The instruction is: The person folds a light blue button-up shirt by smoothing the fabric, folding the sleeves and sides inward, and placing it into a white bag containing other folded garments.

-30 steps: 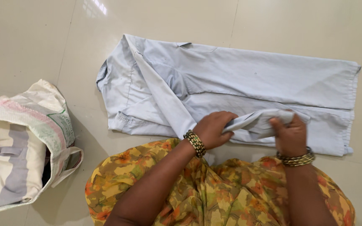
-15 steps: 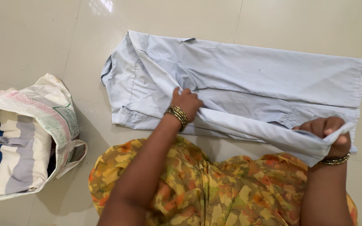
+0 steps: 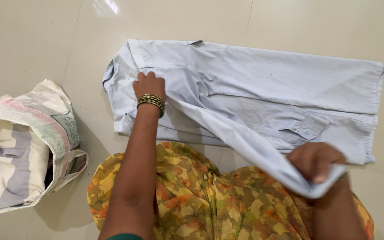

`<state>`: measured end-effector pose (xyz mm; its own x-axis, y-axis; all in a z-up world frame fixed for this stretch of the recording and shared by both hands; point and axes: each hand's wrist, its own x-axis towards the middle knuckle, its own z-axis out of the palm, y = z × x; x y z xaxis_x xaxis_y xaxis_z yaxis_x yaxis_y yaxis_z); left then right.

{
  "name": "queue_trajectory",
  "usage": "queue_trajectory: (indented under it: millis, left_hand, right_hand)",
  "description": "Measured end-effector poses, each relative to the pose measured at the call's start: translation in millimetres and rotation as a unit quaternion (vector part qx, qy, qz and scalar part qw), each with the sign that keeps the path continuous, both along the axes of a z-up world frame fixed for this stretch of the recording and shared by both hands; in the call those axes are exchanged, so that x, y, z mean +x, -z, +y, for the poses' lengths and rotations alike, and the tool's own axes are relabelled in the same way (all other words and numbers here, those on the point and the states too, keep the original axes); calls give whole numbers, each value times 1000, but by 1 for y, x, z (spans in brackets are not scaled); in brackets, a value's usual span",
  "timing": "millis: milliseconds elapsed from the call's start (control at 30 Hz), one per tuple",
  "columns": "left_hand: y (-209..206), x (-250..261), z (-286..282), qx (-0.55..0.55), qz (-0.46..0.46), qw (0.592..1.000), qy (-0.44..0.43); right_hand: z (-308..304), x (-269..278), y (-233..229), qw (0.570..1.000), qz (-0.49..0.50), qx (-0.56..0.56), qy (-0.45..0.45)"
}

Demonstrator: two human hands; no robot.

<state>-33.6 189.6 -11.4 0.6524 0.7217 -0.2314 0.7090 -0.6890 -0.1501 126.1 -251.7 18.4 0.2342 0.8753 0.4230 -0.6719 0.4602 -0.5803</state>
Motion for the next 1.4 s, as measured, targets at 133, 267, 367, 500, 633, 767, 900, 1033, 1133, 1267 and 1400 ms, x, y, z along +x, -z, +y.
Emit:
queue_trajectory:
  millis: [133,267,367,500,633,767,900,1033,1133,1267,1400]
  left_hand:
    - [17,-8,21,-59,-71,995,-38]
    - [45,-17,40,-176,-169,968,-57]
    - [60,-20,57,-221,-329,918,-23]
    - [59,-18,94,-303,-308,902,-6]
    - [53,8,129,-445,-272,853,-22]
    - [32,38,149,-367,-168,914,-35]
    - [17,67,164,-356,-208,911,-23]
    - [35,83,163,-271,-268,925,-8]
    - [53,75,166,-206,-280,937,-42]
    - [53,43,179,-99,-177,969,-138]
    - [36,17,163,-130,-85,946,-286]
  right_hand:
    - [29,-2,16,969,-57,20,-238]
    - [0,15,17,995,0,-29,-91]
    - [-34,68,23,985,60,-103,124]
    - [-43,150,46,898,114,-250,344]
    - [-21,161,83,795,106,-424,420]
    - [-14,164,89,807,95,-399,425]
    - [-14,169,103,755,97,-433,482]
    - [-18,171,122,737,85,-452,496]
    - [-15,171,127,715,58,-482,503]
    - [-11,165,117,686,-16,-525,503]
    - [-5,161,108,652,-86,-583,478]
